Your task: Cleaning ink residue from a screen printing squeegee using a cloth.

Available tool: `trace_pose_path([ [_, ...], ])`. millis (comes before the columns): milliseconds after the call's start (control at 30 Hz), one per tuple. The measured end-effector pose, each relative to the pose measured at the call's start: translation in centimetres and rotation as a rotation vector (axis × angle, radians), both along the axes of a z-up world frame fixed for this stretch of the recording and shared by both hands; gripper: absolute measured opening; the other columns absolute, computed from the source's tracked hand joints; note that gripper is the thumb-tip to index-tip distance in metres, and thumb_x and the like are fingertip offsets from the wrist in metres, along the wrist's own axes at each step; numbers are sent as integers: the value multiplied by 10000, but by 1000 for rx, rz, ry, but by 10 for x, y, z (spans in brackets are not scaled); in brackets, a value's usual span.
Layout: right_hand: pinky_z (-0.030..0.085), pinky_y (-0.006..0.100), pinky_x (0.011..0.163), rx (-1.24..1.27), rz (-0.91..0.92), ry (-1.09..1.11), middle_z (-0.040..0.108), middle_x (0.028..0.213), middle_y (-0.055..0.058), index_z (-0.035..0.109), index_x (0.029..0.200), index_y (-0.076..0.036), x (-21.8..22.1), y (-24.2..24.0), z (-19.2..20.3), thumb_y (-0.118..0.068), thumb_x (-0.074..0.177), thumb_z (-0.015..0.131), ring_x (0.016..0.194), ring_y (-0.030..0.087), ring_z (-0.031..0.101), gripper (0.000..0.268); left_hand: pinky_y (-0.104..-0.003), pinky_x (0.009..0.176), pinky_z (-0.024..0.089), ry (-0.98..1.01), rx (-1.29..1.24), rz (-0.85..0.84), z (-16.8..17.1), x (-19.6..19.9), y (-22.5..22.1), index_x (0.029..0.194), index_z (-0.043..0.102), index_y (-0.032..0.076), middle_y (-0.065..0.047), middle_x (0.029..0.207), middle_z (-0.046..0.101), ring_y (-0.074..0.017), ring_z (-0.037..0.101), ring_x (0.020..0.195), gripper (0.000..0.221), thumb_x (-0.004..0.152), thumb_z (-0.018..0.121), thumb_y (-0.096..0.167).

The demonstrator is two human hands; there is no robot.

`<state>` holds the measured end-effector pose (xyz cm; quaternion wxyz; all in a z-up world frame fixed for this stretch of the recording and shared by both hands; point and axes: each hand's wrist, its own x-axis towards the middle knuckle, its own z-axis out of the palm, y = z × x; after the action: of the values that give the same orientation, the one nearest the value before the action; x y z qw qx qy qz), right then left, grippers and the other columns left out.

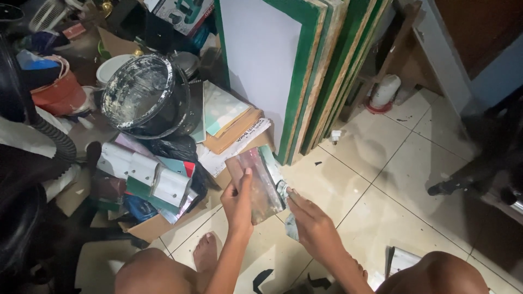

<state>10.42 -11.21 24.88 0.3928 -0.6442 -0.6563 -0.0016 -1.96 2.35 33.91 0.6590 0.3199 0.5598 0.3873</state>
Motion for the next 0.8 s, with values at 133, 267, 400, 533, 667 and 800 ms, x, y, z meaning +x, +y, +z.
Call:
trace_pose_path([
  [133,572,375,998,116,-64,36,636,1418,151,632,1319,4,-4,0,16,54,941,527,1126,300,736,396,-259,536,216,28,207,-34,-24,0,7,649,219,159,51,590,216,-80,235,552,620,870,769,342],
  [267,504,340,1136,187,-198,267,552,1498,196,548,1437,-28,-9,0,13,74,965,506,1400,320,559,484,-271,605,399,99,260,-124,-30,4,5,718,631,99,18,641,538,-100,481,633,279,854,781,291],
  [400,504,410,1119,31,-155,116,435,1593,161,511,1471,-45,-3,6,-13,129,890,509,1394,355,553,606,-260,553,326,23,242,-304,-17,3,-7,612,506,130,47,576,413,-80,406,566,400,858,794,259],
  [533,425,469,1198,34,-105,15,503,1527,227,531,1431,-8,4,7,-9,125,920,480,1396,406,526,530,-250,589,305,49,352,-291,-26,1,-5,601,283,157,52,574,294,-79,347,571,580,867,789,256],
  [667,375,440,1219,99,-217,305,466,1570,180,430,1523,-54,3,9,10,68,970,490,1462,368,458,569,-260,595,316,236,496,-360,-30,1,-6,595,387,138,48,562,345,-88,355,586,517,881,781,313],
  [800,606,254,693,201,-380,275,475,1582,222,433,1545,-165,6,7,-3,124,962,505,1012,264,771,655,-272,615,309,305,531,-541,-24,0,-14,632,376,130,26,605,361,-110,353,637,522,889,784,330],
])
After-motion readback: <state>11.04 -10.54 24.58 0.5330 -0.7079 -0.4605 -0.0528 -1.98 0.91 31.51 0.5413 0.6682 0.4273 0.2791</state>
